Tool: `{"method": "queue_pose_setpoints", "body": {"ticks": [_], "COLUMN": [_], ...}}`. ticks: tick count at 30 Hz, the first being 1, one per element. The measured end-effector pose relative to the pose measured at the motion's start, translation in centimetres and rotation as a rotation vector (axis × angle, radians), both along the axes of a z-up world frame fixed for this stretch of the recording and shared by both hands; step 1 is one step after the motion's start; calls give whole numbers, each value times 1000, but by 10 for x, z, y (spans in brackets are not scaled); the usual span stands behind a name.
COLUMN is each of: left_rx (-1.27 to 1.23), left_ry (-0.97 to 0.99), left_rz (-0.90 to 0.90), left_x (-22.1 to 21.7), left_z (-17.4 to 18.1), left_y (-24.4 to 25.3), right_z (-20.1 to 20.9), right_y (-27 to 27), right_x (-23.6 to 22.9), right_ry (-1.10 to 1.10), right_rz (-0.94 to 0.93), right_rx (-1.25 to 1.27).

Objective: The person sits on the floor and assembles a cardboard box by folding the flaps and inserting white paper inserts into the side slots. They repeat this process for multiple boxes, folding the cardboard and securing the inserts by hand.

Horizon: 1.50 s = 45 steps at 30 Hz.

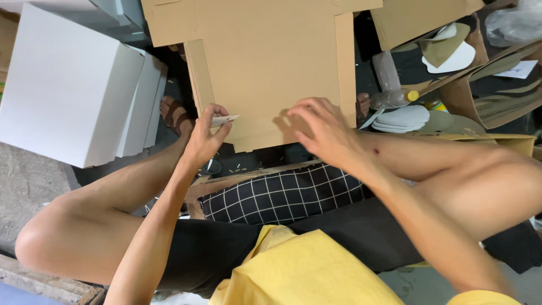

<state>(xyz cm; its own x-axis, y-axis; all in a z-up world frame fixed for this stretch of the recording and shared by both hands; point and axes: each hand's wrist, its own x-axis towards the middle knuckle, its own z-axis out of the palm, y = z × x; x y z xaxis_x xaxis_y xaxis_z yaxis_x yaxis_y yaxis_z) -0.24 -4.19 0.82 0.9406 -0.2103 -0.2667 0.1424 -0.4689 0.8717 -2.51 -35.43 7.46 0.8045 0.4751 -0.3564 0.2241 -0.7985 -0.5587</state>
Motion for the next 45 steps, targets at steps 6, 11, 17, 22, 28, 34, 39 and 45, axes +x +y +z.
{"method": "queue_pose_setpoints", "body": {"ticks": [6,11,17,22,28,34,39,45], "left_rx": [-22,-7,64,433,356,448,286,391], "left_ry": [77,-177,-538,-904,-985,-1107,-1036,-1069], "left_rz": [-52,82,101,-100,111,155,257,22], "left_x": [-3,-4,2,5,7,9,11,10], "left_z": [-9,-6,-20,-33,-39,-55,-54,-50], "left_y": [2,3,2,2,-5,-9,-9,-1], "right_z": [-18,-10,22,-56,-104,-105,-115,-110], "right_y": [38,-97,-94,-100,-79,-44,-33,-42], "right_x": [-4,22,17,30,34,24,28,31], "right_ry": [-226,-338,120,-362,-655,-867,-948,-802], "right_rz": [5,6,-71,-33,-231,-424,-640,-290], "right_rx": [262,-321,-155,-74,184,260,211,315]}}
